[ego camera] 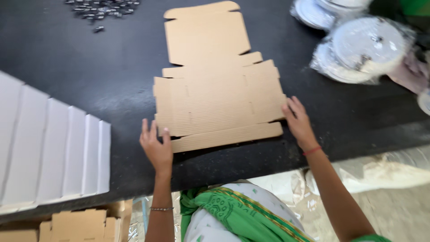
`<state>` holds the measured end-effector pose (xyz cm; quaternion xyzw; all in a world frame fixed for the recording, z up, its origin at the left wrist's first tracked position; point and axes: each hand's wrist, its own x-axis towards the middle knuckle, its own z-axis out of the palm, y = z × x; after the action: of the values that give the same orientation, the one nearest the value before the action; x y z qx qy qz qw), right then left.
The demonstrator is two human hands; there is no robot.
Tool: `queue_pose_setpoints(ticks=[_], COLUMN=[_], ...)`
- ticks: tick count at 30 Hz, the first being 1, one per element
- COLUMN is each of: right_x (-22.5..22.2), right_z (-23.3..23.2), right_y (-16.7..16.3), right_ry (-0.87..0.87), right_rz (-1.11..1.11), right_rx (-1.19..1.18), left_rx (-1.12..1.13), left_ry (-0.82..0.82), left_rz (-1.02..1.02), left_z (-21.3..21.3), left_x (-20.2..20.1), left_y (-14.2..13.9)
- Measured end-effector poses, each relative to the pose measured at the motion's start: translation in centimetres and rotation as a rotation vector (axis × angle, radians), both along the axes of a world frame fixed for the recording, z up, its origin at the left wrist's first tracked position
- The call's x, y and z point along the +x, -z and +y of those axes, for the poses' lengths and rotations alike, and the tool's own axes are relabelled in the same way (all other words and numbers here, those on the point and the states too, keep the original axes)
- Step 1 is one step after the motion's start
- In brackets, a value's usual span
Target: The person folds a cardboard shipping box on the work table, places a white inner box inside it, and sets a plastic-wrapped round LED light fixture into the box. They close the assembled box, stack it with finished boxes, and repeat the packing cycle with another fixture.
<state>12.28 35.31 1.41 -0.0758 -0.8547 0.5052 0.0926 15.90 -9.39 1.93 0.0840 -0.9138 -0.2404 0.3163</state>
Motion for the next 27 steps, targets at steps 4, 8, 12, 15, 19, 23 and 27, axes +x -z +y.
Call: queue_pose_setpoints(ticks=[4, 8, 12, 15, 19, 23, 27], right_x=[0.3, -0.2, -1.1, -1.3, -1.0, -1.4, -2.0], right_z=[1.1, 1.9, 0.3, -3.1, -10.1, -12.9, -13.7], right_y=[-2.1, -0.6, 0.9, -0.2, -0.8, 1.4, 4.5], right_ry=[0.003, -0.016, 0.023, -0.018, -0.259, -0.257, -0.316], right_rz=[-0.049, -0.206, -0.226, -0.076, 0.117, 0.144, 0.056], right_rx=[-0.808, -1.19, -1.087, -0.734, -0.108, 0.222, 0.541], left_rx=[1.063, 1.661, 1.793, 1.606, 0.346, -0.044, -0.165], left_ry=[0.119, 0.298, 0.307, 0.323, 0.43, 0.443, 0.506], left_rz=[-0.074, -0.115, -0.31, -0.311, -0.215, -0.407, -0.483], left_z=[-1.0, -0.5, 2.2, 4.2, 13.1, 17.5, 17.6], left_x=[-0.9, -0.5, -1.0, -2.1, -2.0, -2.2, -2.2], left_y=[-1.8, -1.8, 0.4, 1.1, 1.2, 1.2, 1.6])
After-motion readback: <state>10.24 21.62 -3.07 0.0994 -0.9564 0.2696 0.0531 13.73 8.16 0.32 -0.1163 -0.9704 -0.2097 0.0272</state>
